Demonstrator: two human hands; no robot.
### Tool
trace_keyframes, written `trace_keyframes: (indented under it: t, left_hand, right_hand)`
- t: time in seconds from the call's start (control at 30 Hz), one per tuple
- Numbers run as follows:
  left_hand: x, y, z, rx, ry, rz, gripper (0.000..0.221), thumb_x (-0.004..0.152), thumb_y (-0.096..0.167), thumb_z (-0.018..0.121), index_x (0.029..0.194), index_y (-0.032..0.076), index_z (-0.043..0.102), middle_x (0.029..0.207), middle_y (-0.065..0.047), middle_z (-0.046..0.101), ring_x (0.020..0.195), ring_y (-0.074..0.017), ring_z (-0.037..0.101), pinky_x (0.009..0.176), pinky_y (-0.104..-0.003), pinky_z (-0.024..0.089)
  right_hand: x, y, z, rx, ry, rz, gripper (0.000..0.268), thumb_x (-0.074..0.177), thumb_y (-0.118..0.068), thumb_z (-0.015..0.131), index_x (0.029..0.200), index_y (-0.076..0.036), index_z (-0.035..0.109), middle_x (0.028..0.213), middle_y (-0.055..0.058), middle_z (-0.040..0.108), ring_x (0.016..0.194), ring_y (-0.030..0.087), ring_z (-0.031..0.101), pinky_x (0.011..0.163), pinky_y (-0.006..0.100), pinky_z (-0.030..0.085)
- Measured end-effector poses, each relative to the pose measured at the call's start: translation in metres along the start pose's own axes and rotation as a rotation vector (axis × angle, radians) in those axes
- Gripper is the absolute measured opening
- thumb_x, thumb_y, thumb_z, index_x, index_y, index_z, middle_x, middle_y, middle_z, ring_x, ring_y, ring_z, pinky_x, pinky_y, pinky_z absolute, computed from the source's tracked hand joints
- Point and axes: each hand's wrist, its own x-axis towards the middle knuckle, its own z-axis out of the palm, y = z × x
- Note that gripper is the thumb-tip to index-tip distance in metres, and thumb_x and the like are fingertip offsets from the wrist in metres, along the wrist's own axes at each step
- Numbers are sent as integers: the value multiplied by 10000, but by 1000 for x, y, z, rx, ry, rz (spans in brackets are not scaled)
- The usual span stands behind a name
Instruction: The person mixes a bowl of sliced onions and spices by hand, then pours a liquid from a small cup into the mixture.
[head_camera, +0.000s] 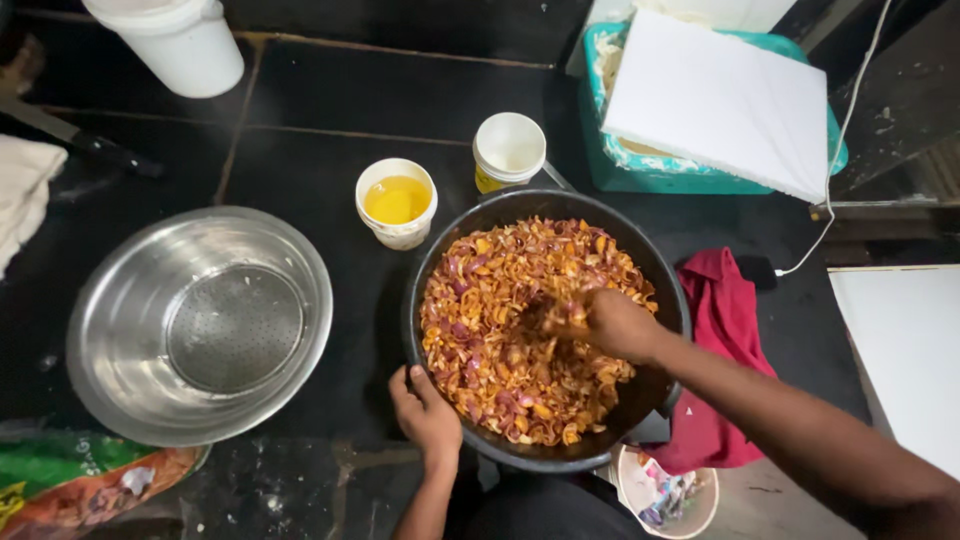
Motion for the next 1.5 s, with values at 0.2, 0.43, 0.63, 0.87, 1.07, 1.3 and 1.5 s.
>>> trace_keyframes:
  t: [0.2, 0.43, 0.63, 0.87, 1.07, 1.3, 1.5]
  left_hand:
    - [-2, 1, 0, -22, 14, 26, 313, 1067, 275, 523, 1166, -7, 619, 1025, -160, 709, 926, -273, 669, 867, -378, 506]
    - [-1, 6, -2, -61, -7, -50, 308, 1068, 273, 512, 1141, -4, 626, 1006, -143, 720, 909, -247, 673, 858, -368, 513]
    - [2, 3, 2, 13, 43, 62, 326, 1069, 279, 547, 1163, -23, 626, 995, -160, 709, 885, -264, 665, 819, -379, 511]
    - [-1, -4, 1, 8, 30, -55, 353, 1049, 310, 546, 1181, -6, 632, 938, -139, 724, 834, -245, 683, 792, -370, 524]
    - [0, -17, -3, -53, -3, -19, 351, 1083, 298, 525, 1176, -30, 610, 975, -156, 706, 870, -225, 654, 828, -357, 516]
    - [-7, -16, -4, -57, -29, -6, 367, 1082, 310, 505, 1179, -33, 595, 1013, -154, 711, 910, -249, 659, 855, -361, 503]
    - [2, -7, 2, 74, 46, 63, 363, 1085, 296, 529, 1174, -46, 613, 1046, -184, 698, 949, -280, 649, 875, -380, 493]
  right_hand:
    - [1, 6, -49, -154, -18, -222, 295, 784, -85, 728, 1069, -32, 677, 960, 222, 711, 878, 386, 700, 791, 475, 550]
    - [-6, 2, -70, 246, 282, -35, 188, 831, -79, 710, 1011, -33, 745, 882, 167, 743, 835, 348, 698, 754, 440, 561]
    - [-15, -16, -21, 41, 20, -32, 443, 720, -274, 820, 1152, -187, 784, 1025, 107, 764, 881, 289, 731, 782, 422, 573]
    - [56, -60, -1, 217, 266, 129, 490, 909, -555, 647, 1141, -145, 783, 959, 124, 779, 820, 287, 760, 789, 419, 584]
    - [7, -30, 77, -348, 387, -702, 507, 822, -414, 699, 1296, -234, 681, 1240, 114, 690, 1114, 328, 640, 1012, 595, 403]
    - [15, 51, 20, -306, 137, -145, 381, 816, -388, 707, 1162, -230, 716, 1281, 103, 645, 1196, 347, 613, 1039, 515, 457]
    - [-41, 8, 38, -51, 321, -80, 385, 924, -365, 647, 1182, -90, 728, 1250, 271, 607, 920, 444, 674, 785, 528, 559]
